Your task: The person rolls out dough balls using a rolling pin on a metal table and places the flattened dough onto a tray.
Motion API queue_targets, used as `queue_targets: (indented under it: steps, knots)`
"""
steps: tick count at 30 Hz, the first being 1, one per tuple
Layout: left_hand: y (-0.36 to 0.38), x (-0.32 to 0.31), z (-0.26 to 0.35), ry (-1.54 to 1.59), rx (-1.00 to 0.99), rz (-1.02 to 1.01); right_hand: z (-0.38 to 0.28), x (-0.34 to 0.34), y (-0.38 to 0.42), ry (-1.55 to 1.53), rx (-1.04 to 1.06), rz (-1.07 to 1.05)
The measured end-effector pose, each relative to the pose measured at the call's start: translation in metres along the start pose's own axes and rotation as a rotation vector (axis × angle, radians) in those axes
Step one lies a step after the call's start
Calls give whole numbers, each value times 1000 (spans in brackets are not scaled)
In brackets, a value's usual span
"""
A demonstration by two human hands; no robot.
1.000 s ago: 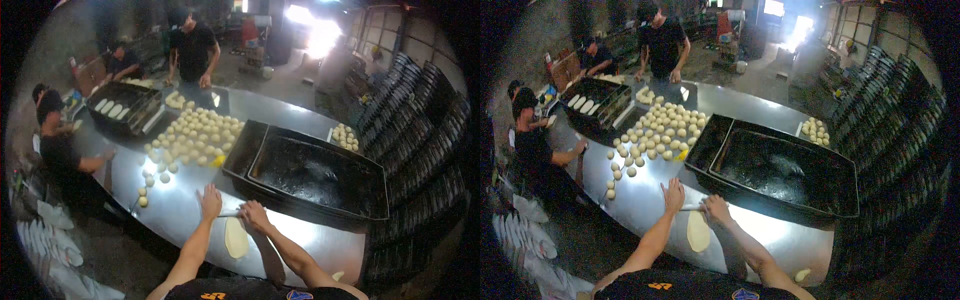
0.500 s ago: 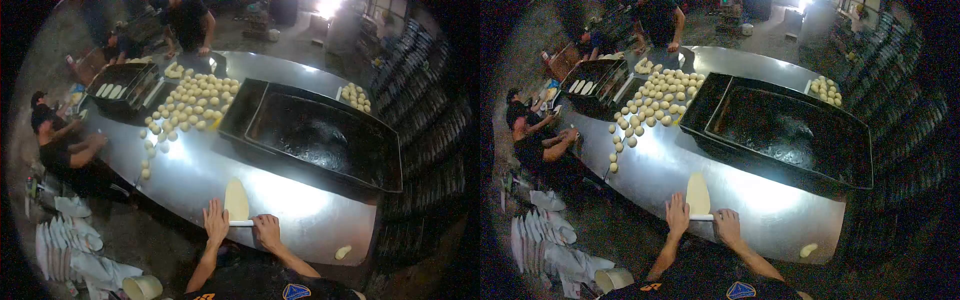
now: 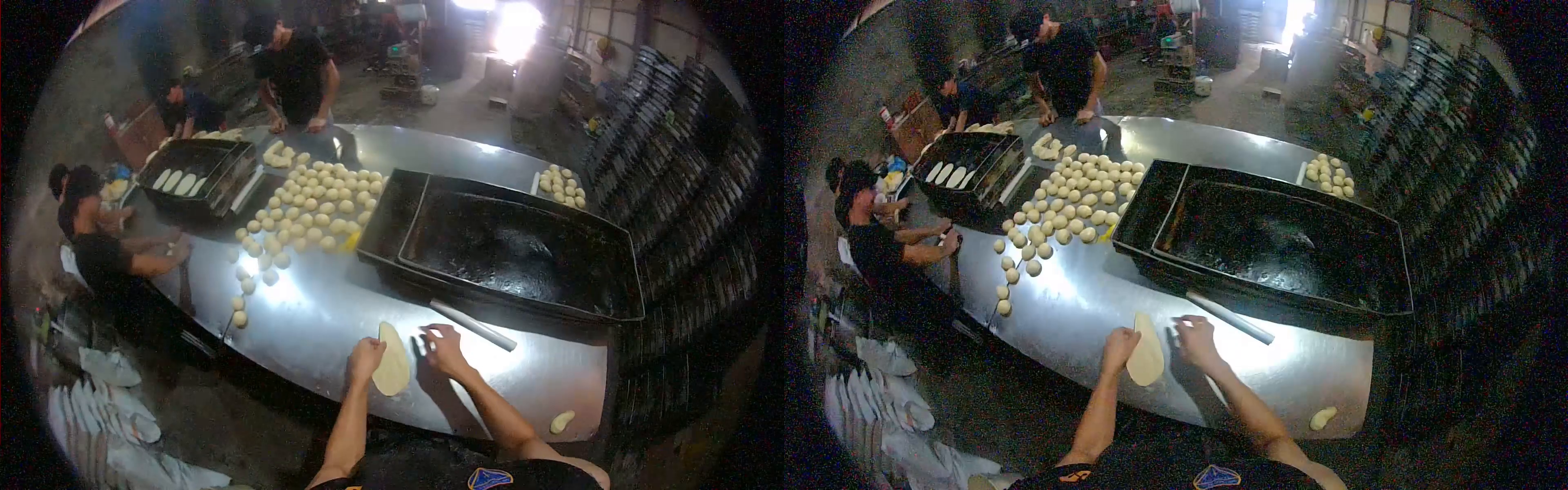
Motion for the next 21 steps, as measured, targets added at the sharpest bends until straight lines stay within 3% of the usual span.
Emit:
queue_targets:
  steps: [1, 2, 4, 5, 6, 7, 8, 10, 11, 12, 14, 16, 18, 20, 21]
  knots:
    - [-4, 5, -11, 292, -104, -65, -15, -10, -10, -43, -33, -78]
    - [-3, 16, -11, 288, -108, -75, -21, -22, -22, -118, -41, -60]
    - [6, 34, -4, 290, -294, -370, -30, -27, -41, -72, 53, -154]
    - [6, 32, -19, 353, -276, -412, -27, -25, -48, -77, 45, -150]
    - [8, 35, -19, 341, -271, -417, -24, -25, -53, -90, 165, -260]
    - [14, 35, -18, 661, -102, -372, -22, -26, -58, -105, 285, -372]
    - [22, 33, -21, 978, 84, -316, -16, -29, -66, -515, 86, -670]
    - [17, 27, -26, 1088, 179, -359, -26, -13, -47, -880, -223, -605]
    - [8, 22, -25, 1163, 149, -371, -10, -36, -32, -1117, -528, -681]
    - [-2, 18, -18, 1237, 111, -383, -17, -21, -26, -1126, -551, -679]
    - [-26, 33, 23, 1086, 80, -389, -31, 43, -35, -1438, -657, -463]
    - [-59, 52, 81, 763, -141, -480, -9, 71, -57, -1286, -467, -214]
    - [-86, 62, 159, 569, -405, -574, -8, 135, -87, -1176, -568, -71]
    - [-123, 54, 212, 340, -636, -599, 26, 153, -113, -1315, -482, 30]
    - [-130, 46, 232, 411, -487, -680, 40, 158, -121, -1325, -605, 20]
Point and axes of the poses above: each hand's wrist, its own y-axis away from the middle knuckle, its own x-axis out of the back of the hand, z = x × y, the point moved 1 cm from there along -y, towards the middle knuckle, and after that the axes turned 9 degrees about y, right-handed, at the moved point
